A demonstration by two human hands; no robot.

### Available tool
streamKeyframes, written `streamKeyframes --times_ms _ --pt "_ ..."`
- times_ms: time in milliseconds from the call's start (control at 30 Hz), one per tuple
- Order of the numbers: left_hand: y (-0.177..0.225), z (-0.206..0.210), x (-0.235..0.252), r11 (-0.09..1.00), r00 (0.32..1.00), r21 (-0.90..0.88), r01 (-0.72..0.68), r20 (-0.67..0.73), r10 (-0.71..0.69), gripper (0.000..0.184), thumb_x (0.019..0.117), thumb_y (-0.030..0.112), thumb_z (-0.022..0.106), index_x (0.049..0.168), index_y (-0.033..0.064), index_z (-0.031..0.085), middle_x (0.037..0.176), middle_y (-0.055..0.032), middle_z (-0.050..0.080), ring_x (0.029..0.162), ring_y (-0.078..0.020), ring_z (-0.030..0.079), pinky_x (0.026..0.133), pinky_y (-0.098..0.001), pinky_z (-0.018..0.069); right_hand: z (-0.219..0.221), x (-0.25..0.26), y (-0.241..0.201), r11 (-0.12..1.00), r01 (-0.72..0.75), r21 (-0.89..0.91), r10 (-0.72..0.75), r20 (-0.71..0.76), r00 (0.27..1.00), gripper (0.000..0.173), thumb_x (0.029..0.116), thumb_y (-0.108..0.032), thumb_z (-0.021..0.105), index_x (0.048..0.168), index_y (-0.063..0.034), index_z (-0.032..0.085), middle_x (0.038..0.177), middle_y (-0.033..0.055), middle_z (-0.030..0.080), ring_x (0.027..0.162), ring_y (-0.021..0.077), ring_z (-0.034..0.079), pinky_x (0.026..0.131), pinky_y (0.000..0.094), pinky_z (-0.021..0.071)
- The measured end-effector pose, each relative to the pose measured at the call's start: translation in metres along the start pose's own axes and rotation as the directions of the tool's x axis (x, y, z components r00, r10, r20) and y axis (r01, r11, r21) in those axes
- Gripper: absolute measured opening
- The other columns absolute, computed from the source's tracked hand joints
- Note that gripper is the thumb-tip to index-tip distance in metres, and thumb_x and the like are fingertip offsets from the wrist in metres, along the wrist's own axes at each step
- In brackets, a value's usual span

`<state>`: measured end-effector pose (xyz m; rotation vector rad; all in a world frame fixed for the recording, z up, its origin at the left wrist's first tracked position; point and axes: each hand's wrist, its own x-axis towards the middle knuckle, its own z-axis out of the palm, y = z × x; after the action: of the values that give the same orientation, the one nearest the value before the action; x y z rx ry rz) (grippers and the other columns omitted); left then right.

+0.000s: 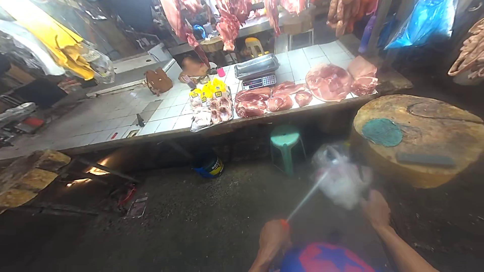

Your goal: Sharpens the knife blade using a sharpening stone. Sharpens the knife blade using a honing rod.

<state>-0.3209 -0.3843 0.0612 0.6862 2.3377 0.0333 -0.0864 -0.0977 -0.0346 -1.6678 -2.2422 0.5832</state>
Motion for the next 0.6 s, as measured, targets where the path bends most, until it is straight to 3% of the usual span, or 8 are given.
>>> streamKeyframes --times_ms 67,133,233,300,367,467,533,600 --pt "0.015 0.006 0.003 0.997 0.997 0.012 -0.072 0.038 0.072 0.038 0.0906 0.051 0.062 0.093 0.0140 0.073 0.092 -0.0090 0.074 0.093 -0.0280 0.072 0.077 -0.0549 0.0562 0.000 0.007 -0.039 0.958 0.286 -0.020 -0.286 -0.083 0.954 0.034 0.0959 -0.023 0.067 0.115 0.0048 0.066 0.115 0.0257 0.069 0.111 0.0423 0.068 0.093 0.0583 0.0553" --pt "0.017 0.006 0.001 0.996 0.995 -0.011 -0.087 0.048 0.087 0.039 0.0899 0.052 0.063 0.091 0.0146 0.072 0.090 -0.0077 0.073 0.091 -0.0272 0.071 0.076 -0.0541 0.0559 0.012 0.014 -0.031 0.909 0.413 -0.051 -0.416 -0.128 0.900 0.027 0.0902 -0.017 0.070 0.108 0.0028 0.068 0.109 0.0238 0.070 0.107 0.0411 0.069 0.092 0.0564 0.0559" --pt "-0.006 -0.003 0.000 0.999 1.000 -0.053 0.006 -0.016 -0.007 0.038 0.0897 0.051 0.063 0.092 0.0145 0.074 0.092 -0.0080 0.074 0.093 -0.0274 0.072 0.078 -0.0542 0.0564 0.016 0.005 0.034 0.999 0.028 -0.042 -0.025 0.081 0.996 0.037 0.0989 -0.026 0.064 0.126 -0.0012 0.066 0.125 0.0232 0.068 0.119 0.0403 0.065 0.098 0.0609 0.0531" --pt "-0.023 -0.007 0.002 0.996 0.995 -0.042 0.082 -0.055 -0.084 0.037 0.0900 0.049 0.062 0.093 0.0142 0.074 0.095 -0.0084 0.075 0.096 -0.0275 0.072 0.079 -0.0544 0.0568 0.012 -0.004 0.072 0.966 -0.240 -0.099 0.252 0.126 0.960 0.041 0.1035 -0.034 0.058 0.130 -0.0026 0.062 0.127 0.0247 0.066 0.117 0.0430 0.066 0.092 0.0657 0.0534" --pt "-0.024 -0.008 0.003 0.996 0.994 -0.011 0.093 -0.055 -0.094 0.036 0.0906 0.048 0.061 0.094 0.0142 0.074 0.096 -0.0083 0.075 0.097 -0.0273 0.073 0.079 -0.0540 0.0570 0.010 -0.005 0.070 0.957 -0.274 -0.097 0.281 0.069 0.957 0.046 0.1036 -0.040 0.057 0.127 -0.0008 0.062 0.125 0.0258 0.066 0.115 0.0439 0.066 0.091 0.0648 0.0539" --pt "-0.002 -0.001 0.003 1.000 0.999 0.012 0.000 0.032 0.000 0.037 0.0916 0.048 0.062 0.095 0.0135 0.074 0.096 -0.0096 0.074 0.096 -0.0288 0.072 0.079 -0.0557 0.0564 -0.007 -0.006 -0.003 1.000 0.026 -0.006 -0.026 -0.003 1.000 0.039 0.0989 -0.030 0.066 0.119 0.0030 0.066 0.119 0.0255 0.068 0.113 0.0420 0.067 0.093 0.0609 0.0544" --pt "0.011 0.008 0.001 0.998 0.994 -0.004 -0.069 0.082 0.069 0.037 0.0900 0.049 0.063 0.092 0.0135 0.073 0.093 -0.0094 0.074 0.093 -0.0290 0.072 0.078 -0.0560 0.0558 -0.004 -0.004 -0.034 0.946 0.322 -0.041 -0.324 -0.073 0.943 0.030 0.0917 -0.020 0.071 0.111 0.0028 0.068 0.110 0.0228 0.070 0.108 0.0394 0.069 0.092 0.0568 0.0567" --pt "0.011 0.010 0.003 0.994 0.992 -0.040 -0.098 0.077 0.101 0.038 0.0871 0.049 0.065 0.089 0.0126 0.073 0.089 -0.0097 0.073 0.089 -0.0292 0.071 0.076 -0.0566 0.0553 0.010 0.004 -0.021 0.893 0.444 -0.071 -0.449 -0.094 0.888 0.027 0.0853 -0.015 0.074 0.106 0.0019 0.069 0.107 0.0215 0.071 0.105 0.0387 0.070 0.093 0.0550 0.0563"
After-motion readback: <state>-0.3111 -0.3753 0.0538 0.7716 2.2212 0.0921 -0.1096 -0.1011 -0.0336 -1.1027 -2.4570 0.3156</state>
